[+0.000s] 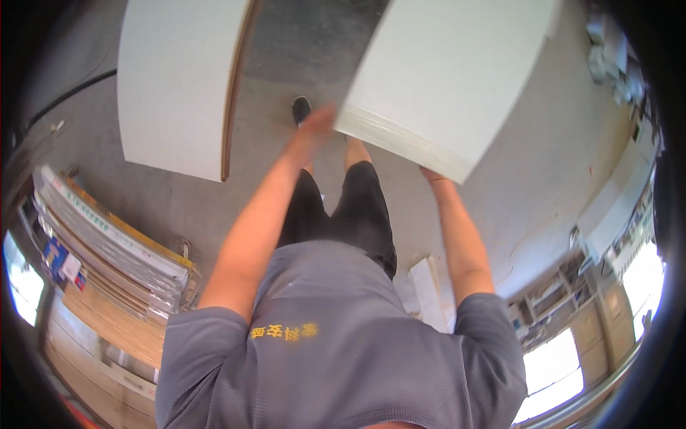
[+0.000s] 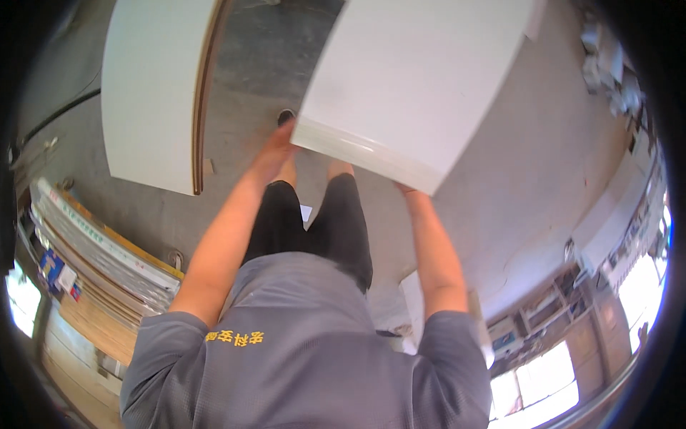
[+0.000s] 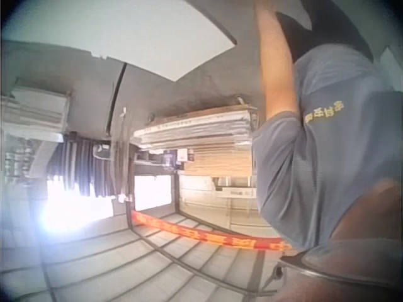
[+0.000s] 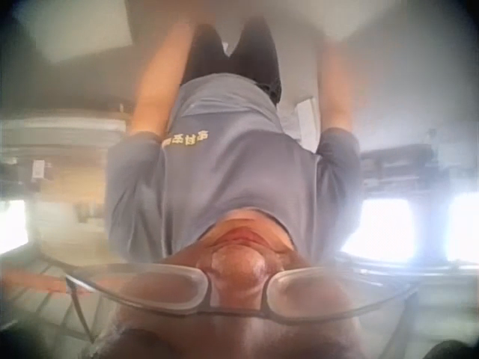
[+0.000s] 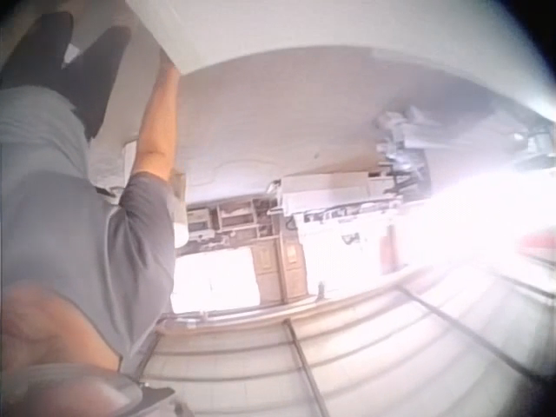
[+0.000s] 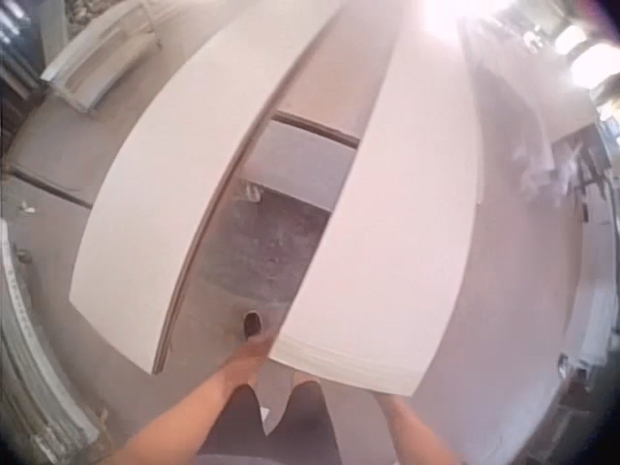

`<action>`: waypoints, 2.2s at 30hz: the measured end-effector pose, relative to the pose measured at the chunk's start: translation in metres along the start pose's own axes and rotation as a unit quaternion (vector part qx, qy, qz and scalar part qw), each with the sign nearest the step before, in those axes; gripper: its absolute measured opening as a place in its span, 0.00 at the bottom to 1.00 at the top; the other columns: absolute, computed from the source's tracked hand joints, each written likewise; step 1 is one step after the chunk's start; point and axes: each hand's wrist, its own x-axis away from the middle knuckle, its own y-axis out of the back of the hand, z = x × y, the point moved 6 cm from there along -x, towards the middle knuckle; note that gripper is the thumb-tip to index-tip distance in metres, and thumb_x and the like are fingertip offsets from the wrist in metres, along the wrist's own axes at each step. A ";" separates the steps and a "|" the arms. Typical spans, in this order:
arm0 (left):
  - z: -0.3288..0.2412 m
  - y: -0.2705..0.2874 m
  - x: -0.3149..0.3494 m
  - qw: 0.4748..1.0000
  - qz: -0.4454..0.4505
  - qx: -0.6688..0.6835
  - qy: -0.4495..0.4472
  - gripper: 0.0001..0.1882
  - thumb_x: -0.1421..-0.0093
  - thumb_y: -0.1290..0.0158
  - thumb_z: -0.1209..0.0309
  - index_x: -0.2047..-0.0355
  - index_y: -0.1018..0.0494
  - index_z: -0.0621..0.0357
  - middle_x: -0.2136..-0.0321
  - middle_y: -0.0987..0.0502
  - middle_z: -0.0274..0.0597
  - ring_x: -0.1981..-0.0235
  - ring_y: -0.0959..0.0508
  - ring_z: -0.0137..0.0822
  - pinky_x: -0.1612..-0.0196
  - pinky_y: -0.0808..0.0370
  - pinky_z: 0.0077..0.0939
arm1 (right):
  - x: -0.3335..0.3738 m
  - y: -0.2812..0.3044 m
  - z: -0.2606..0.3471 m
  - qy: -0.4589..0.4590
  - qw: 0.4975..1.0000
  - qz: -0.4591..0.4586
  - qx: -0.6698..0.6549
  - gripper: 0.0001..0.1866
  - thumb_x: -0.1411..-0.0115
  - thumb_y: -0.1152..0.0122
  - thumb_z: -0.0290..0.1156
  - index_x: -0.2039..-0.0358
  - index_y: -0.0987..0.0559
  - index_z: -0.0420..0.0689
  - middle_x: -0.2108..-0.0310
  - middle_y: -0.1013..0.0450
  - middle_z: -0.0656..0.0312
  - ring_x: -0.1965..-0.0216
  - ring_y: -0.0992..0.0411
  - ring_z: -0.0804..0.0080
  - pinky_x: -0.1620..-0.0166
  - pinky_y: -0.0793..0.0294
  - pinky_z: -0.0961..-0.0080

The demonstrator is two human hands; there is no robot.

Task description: The person carries long wooden boards across a workshop, places them on a table, and applies a green tape-like edging material by hand to the narrow sides of the boards.

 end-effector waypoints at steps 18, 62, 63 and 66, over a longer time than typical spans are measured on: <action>-0.081 0.010 -0.008 0.893 0.042 0.434 0.109 0.31 0.40 0.38 0.76 0.41 0.41 0.67 0.51 0.26 0.52 0.53 0.18 0.49 0.48 0.16 0.46 | -0.010 0.032 0.411 0.196 0.962 0.155 0.107 0.41 0.41 0.32 0.34 0.31 0.38 0.38 0.36 0.35 0.41 0.32 0.38 0.47 0.33 0.37 0.55; -0.134 -0.037 0.044 0.940 -0.085 0.327 0.044 0.24 0.37 0.38 0.75 0.41 0.29 0.64 0.50 0.21 0.39 0.50 0.21 0.33 0.43 0.24 0.29 | 0.087 0.199 0.321 0.118 0.959 -0.090 0.241 0.47 0.55 0.23 0.24 0.33 0.34 0.41 0.48 0.25 0.55 0.48 0.27 0.55 0.45 0.25 0.62; -0.138 -0.039 0.046 0.940 -0.076 0.328 0.052 0.24 0.37 0.38 0.75 0.41 0.29 0.64 0.50 0.21 0.39 0.50 0.21 0.33 0.43 0.24 0.29 | 0.090 0.206 0.302 0.089 0.960 -0.096 0.248 0.46 0.54 0.23 0.26 0.33 0.34 0.43 0.48 0.25 0.56 0.47 0.27 0.54 0.44 0.26 0.62; -0.160 -0.039 0.051 0.938 -0.056 0.340 0.021 0.28 0.39 0.36 0.74 0.40 0.30 0.68 0.50 0.21 0.42 0.50 0.21 0.31 0.43 0.24 0.27 | 0.089 0.217 0.262 0.056 0.964 -0.087 0.246 0.48 0.55 0.23 0.27 0.33 0.35 0.45 0.48 0.27 0.57 0.48 0.27 0.53 0.48 0.23 0.61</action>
